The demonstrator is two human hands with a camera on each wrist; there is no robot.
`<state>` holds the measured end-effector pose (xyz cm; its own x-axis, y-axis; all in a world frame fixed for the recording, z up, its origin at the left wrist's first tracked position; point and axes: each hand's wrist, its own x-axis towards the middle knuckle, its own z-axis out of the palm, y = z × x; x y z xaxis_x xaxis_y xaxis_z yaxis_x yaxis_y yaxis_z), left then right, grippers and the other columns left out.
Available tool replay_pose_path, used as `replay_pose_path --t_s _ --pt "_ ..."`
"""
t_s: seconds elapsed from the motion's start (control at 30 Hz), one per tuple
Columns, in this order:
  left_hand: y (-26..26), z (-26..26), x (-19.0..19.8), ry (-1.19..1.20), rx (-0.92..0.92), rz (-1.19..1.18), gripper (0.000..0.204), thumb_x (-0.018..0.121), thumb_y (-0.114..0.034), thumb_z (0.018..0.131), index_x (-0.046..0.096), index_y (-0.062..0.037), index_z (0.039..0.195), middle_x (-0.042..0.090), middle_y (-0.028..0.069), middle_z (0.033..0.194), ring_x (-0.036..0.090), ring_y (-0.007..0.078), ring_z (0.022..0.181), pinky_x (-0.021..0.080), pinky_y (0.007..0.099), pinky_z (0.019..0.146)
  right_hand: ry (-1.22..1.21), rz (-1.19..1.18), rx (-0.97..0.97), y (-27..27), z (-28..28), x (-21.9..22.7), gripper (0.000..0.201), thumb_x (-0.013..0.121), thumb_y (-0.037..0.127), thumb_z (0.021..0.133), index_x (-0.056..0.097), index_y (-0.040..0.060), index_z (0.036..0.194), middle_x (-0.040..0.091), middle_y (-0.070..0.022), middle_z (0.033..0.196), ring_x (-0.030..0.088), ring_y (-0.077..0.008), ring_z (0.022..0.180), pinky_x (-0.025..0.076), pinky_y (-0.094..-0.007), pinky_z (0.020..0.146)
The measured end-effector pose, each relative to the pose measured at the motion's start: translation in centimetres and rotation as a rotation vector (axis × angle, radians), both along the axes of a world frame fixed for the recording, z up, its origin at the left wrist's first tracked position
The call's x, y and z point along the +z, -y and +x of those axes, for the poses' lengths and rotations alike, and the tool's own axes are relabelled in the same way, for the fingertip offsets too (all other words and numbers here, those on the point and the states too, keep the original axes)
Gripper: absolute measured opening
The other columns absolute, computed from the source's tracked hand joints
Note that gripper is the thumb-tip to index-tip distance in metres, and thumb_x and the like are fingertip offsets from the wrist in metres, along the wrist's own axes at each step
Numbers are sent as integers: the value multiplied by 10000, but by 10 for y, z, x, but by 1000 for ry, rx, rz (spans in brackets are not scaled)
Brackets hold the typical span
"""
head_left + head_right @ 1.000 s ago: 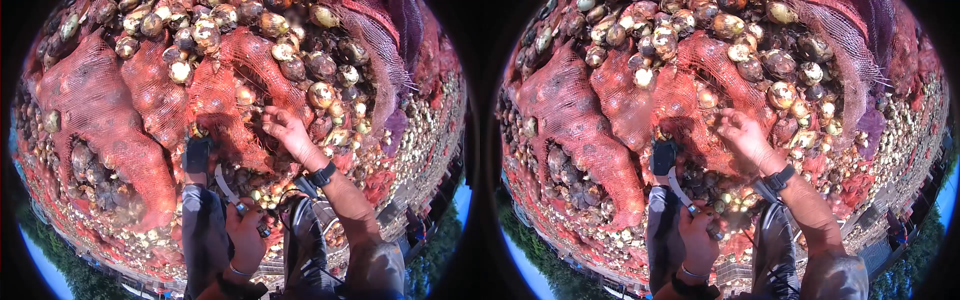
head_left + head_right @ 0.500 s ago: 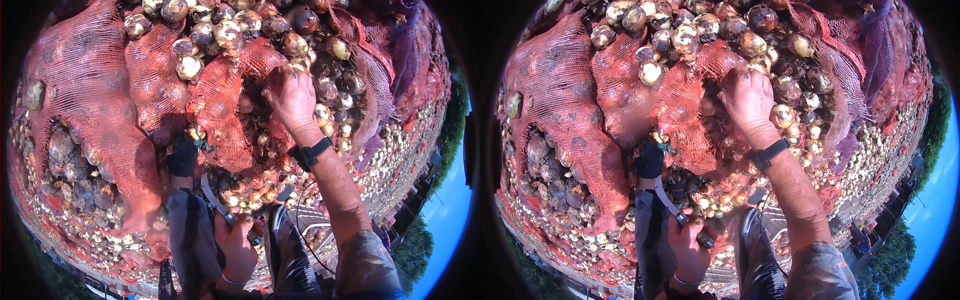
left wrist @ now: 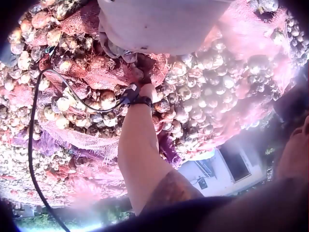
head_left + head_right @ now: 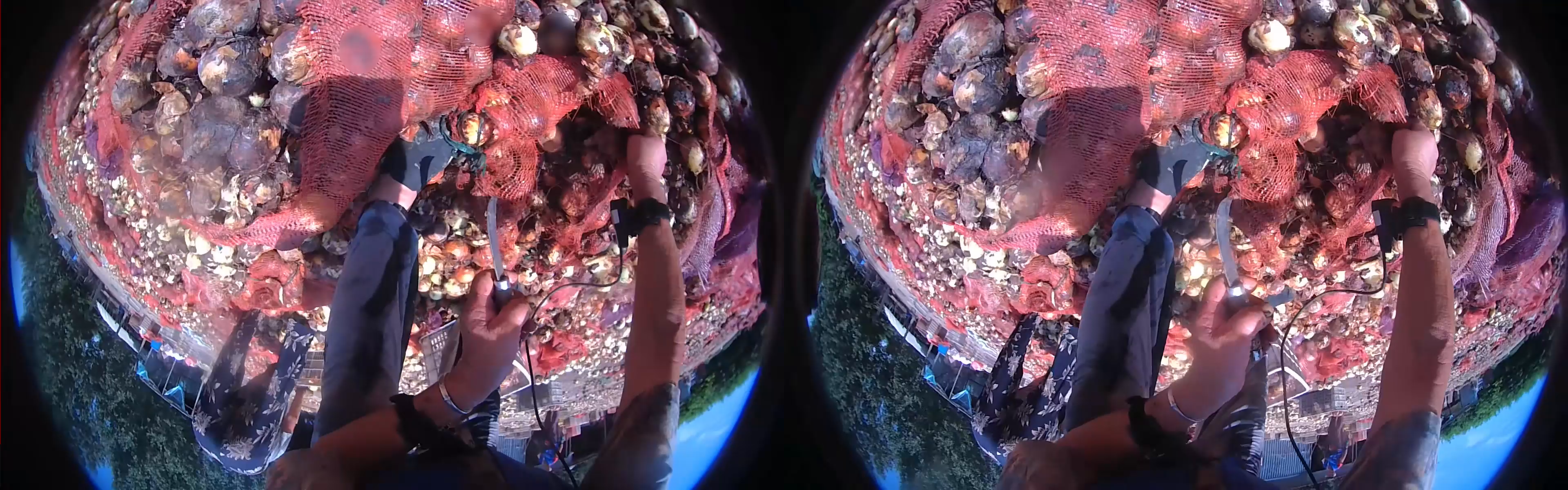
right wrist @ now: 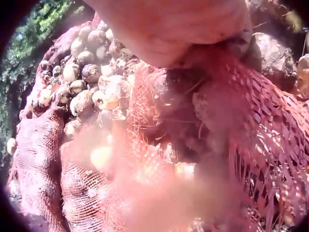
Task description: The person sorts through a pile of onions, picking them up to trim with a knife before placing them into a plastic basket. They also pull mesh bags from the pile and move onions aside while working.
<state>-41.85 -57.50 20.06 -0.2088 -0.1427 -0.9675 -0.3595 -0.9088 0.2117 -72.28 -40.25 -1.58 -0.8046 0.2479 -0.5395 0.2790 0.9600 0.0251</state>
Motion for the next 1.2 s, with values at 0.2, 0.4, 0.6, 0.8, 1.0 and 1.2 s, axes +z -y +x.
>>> replay_pose_path --t_s 0.2,0.4,0.6,0.8,1.0,1.2 --pt "18 -8 2 30 70 101 281 520 39 836 496 -51 1101 615 111 802 630 230 589 539 352 546 18 -411 -236 -11 5 33 108 610 16 836 691 16 908 684 -78 816 646 -184 633 527 -344 545" --pt "39 -33 24 13 33 5 219 554 -24 843 519 -54 1057 614 86 812 604 206 585 528 335 539 61 -47 307 6 3 66 163 624 158 827 728 94 935 716 -165 866 698 -310 809 550 -395 749" --pt "33 -32 14 58 -5 50 227 541 2 839 516 -57 1057 617 84 775 626 204 604 527 331 538 -66 109 405 5 -51 70 271 625 142 819 697 117 1078 713 -177 1017 674 -369 1002 520 -448 890" --pt "28 -31 12 59 6 28 251 534 16 821 509 -50 1062 617 93 833 622 202 617 531 336 552 38 -568 450 65 96 81 430 669 124 830 605 42 1247 633 -222 1134 612 -391 1091 490 -427 993" --pt "21 -26 5 39 -1 22 260 534 20 826 512 -66 1071 597 72 811 615 206 608 539 351 554 -34 -762 -655 55 75 29 473 758 25 790 518 -40 1192 669 -148 1048 655 -180 884 558 -341 735" --pt "21 -35 12 66 -2 52 268 523 26 838 515 -73 1087 610 82 799 608 213 560 537 341 534 -27 -377 150 53 17 50 643 811 234 766 513 9 1289 624 -220 1168 691 -323 1007 572 -452 808"
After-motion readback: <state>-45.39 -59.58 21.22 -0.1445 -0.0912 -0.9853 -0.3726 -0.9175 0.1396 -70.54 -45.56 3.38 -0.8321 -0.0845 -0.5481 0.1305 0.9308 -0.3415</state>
